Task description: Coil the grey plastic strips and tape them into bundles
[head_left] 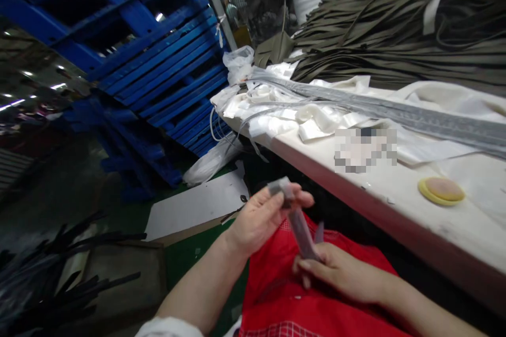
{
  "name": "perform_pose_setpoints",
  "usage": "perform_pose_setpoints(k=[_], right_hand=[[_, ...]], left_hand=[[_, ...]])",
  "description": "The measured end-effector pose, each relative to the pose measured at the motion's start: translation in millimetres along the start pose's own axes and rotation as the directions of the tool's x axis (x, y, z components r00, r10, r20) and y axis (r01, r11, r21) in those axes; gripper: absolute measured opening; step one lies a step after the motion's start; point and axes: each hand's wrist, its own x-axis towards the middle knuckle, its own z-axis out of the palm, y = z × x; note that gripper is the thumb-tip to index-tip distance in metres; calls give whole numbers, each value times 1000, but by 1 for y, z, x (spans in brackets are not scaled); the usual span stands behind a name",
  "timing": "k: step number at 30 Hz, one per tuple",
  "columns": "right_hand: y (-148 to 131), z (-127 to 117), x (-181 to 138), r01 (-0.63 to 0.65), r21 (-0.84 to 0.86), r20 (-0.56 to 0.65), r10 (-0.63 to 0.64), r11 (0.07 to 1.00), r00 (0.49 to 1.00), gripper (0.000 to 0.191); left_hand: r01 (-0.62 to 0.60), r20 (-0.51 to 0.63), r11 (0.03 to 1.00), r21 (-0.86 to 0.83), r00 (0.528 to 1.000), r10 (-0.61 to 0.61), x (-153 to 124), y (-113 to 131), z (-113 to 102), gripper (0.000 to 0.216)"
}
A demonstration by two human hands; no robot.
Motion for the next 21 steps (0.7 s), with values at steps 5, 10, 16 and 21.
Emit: perform_pose_setpoints(k=[5, 10, 16, 21], right_hand=[[-33, -22, 0, 47, 113, -253, -17, 993, 967, 41], [-46, -95, 7, -91, -221, -565, -52, 971, 824, 34], [-41, -61, 29, 83, -508, -278, -254, 857, 926, 27], [-30, -17, 41, 103, -289, -136, -148, 952, 980, 29]], left_hand=[[-287, 122, 557, 779, 941, 314, 22, -4, -20, 36], [-181, 239, 663, 727, 971, 3, 9, -23, -9, 51], [173, 134, 982, -81, 978, -161, 16, -18, 14, 59], [-412, -160, 815, 407, 846, 508, 32, -4, 3, 43]])
